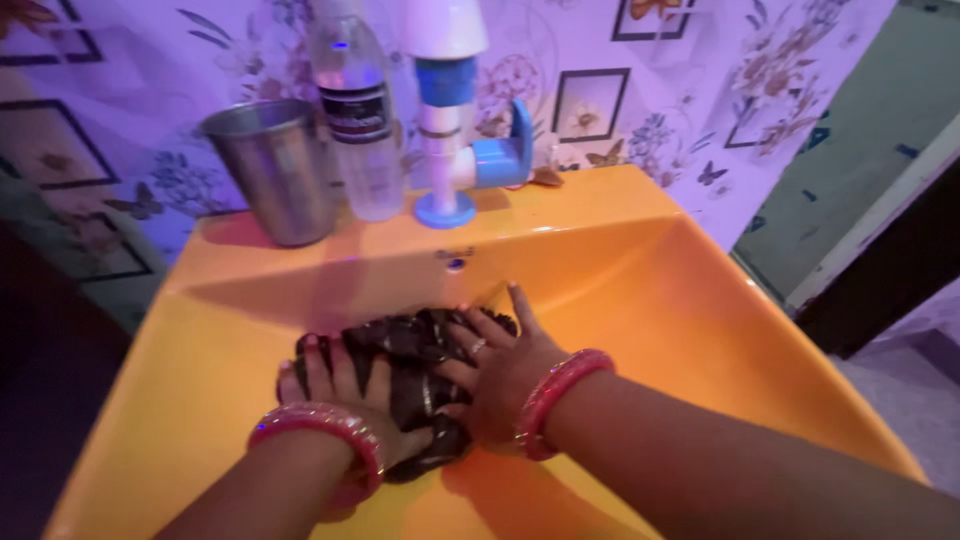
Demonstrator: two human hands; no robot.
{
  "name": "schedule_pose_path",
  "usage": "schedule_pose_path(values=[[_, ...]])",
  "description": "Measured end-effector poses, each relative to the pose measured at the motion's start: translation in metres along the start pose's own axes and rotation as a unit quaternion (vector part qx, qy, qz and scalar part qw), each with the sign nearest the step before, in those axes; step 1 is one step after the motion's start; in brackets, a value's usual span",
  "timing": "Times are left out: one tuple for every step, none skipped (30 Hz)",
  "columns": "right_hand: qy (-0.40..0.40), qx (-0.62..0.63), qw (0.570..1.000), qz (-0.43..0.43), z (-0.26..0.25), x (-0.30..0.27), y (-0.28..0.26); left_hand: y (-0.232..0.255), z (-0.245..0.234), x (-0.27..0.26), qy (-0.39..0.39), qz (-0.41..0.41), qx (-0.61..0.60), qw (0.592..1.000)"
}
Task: The person washes a dark cloth in a sink by rubbing and wringing it by hand under a faucet.
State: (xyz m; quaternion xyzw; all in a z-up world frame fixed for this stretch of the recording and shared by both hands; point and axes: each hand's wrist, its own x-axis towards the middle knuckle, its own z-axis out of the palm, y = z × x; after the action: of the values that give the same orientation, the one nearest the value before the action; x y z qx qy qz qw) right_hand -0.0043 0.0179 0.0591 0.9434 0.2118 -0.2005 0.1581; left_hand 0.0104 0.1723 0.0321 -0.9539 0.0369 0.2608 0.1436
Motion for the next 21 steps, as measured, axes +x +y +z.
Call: schedule_pose_path(values=[[-0.002, -0.006, 1.0, 0.005, 0.005, -0.005, 0.011, 0.011, -0.001, 0.002, -0.001, 0.007, -0.023, 1.0], [-0.009, -0.015, 1.0, 0.017, 0.01, -0.011, 0.022, 0.023, -0.002, 0.003, -0.001, 0.015, -0.046, 0.999], [-0.014, -0.023, 0.999, 0.028, 0.013, -0.018, 0.033, 0.035, -0.005, 0.004, -0.005, 0.028, -0.058, 0.998], [-0.019, -0.031, 0.999, 0.04, 0.015, -0.025, 0.042, 0.049, -0.008, 0.005, -0.008, 0.041, -0.071, 0.997], [-0.033, -0.034, 0.997, 0.058, 0.017, -0.035, 0.053, 0.062, -0.01, 0.003, -0.012, 0.056, -0.082, 0.995], [-0.048, -0.037, 0.995, 0.076, 0.018, -0.045, 0.065, 0.077, -0.011, 0.0, -0.008, 0.067, -0.104, 0.992], [-0.061, -0.04, 0.993, 0.095, 0.017, -0.056, 0.076, 0.093, -0.013, -0.004, -0.004, 0.079, -0.126, 0.989], [-0.077, -0.049, 0.99, 0.112, 0.017, -0.066, 0.085, 0.107, -0.014, -0.008, -0.001, 0.091, -0.149, 0.985], [-0.094, -0.058, 0.985, 0.13, 0.016, -0.077, 0.092, 0.121, -0.015, -0.014, -0.002, 0.106, -0.143, 0.984], [-0.11, -0.066, 0.981, 0.147, 0.017, -0.088, 0.096, 0.133, -0.015, -0.019, -0.004, 0.119, -0.142, 0.983], [-0.115, -0.074, 0.979, 0.154, 0.019, -0.1, 0.096, 0.14, -0.015, -0.023, -0.01, 0.135, -0.136, 0.981], [-0.12, -0.081, 0.976, 0.16, 0.02, -0.111, 0.095, 0.147, -0.014, -0.028, -0.016, 0.15, -0.129, 0.98], [-0.122, -0.087, 0.975, 0.166, 0.019, -0.122, 0.091, 0.148, -0.015, -0.031, -0.022, 0.165, -0.118, 0.979], [-0.136, -0.064, 0.972, 0.179, 0.017, -0.132, 0.083, 0.147, -0.014, -0.034, -0.027, 0.184, -0.106, 0.977], [-0.151, -0.039, 0.97, 0.188, 0.016, -0.142, 0.071, 0.142, -0.009, -0.037, -0.037, 0.198, -0.09, 0.975], [-0.166, -0.013, 0.966, 0.197, 0.012, -0.152, 0.059, 0.134, -0.003, -0.039, -0.049, 0.214, -0.071, 0.973], [-0.182, 0.021, 0.962, 0.204, 0.007, -0.161, 0.046, 0.126, 0.004, -0.039, -0.063, 0.23, -0.053, 0.97], [-0.197, 0.054, 0.956, 0.212, 0.0, -0.166, 0.031, 0.116, 0.013, -0.037, -0.078, 0.245, -0.035, 0.966], [-0.208, 0.087, 0.95, 0.218, -0.008, -0.168, 0.016, 0.1, 0.019, -0.03, -0.091, 0.256, -0.015, 0.962], [-0.213, 0.111, 0.946, 0.219, -0.017, -0.168, 0.0, 0.079, 0.025, -0.021, -0.102, 0.266, 0.006, 0.959], [-0.205, 0.127, 0.947, 0.21, -0.024, -0.167, -0.017, 0.057, 0.03, -0.009, -0.112, 0.271, 0.027, 0.956]])
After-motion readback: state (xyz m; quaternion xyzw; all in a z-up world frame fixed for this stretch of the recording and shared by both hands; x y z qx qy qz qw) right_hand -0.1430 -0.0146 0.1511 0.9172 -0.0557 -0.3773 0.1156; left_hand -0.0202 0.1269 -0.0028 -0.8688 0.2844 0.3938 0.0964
